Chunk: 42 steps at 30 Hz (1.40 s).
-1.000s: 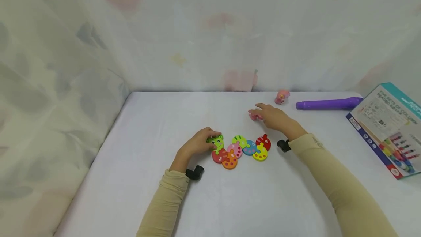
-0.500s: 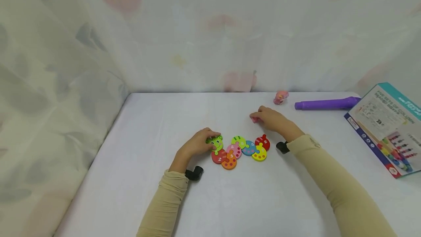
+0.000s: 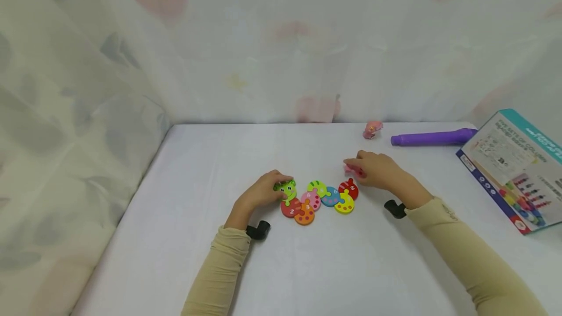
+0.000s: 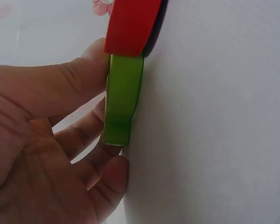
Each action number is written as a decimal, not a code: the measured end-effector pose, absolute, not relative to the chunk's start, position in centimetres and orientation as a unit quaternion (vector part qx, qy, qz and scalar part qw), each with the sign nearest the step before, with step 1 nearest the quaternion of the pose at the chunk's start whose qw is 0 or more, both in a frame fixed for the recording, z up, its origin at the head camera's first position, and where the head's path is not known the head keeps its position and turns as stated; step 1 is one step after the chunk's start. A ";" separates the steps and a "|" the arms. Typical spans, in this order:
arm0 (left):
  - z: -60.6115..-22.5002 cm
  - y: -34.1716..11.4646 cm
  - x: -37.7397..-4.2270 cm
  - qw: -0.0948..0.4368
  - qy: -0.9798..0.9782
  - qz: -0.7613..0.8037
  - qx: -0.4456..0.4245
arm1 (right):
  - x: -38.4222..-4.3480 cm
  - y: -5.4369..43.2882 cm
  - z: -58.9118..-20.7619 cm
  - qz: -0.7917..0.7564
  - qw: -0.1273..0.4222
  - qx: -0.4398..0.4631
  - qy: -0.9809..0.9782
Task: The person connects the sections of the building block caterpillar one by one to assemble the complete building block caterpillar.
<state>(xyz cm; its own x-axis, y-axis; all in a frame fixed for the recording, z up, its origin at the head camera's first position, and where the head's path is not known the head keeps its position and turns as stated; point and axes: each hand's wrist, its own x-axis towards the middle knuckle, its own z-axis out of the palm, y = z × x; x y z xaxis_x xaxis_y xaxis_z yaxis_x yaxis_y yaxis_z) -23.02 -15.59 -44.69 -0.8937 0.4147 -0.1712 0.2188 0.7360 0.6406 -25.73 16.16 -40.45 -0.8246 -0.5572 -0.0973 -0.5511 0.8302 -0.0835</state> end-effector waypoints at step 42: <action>-44.8 -15.5 -23.0 0.156 0.914 0.327 0.181 | -22.4 22.2 -39.9 -0.043 0.089 -0.165 0.981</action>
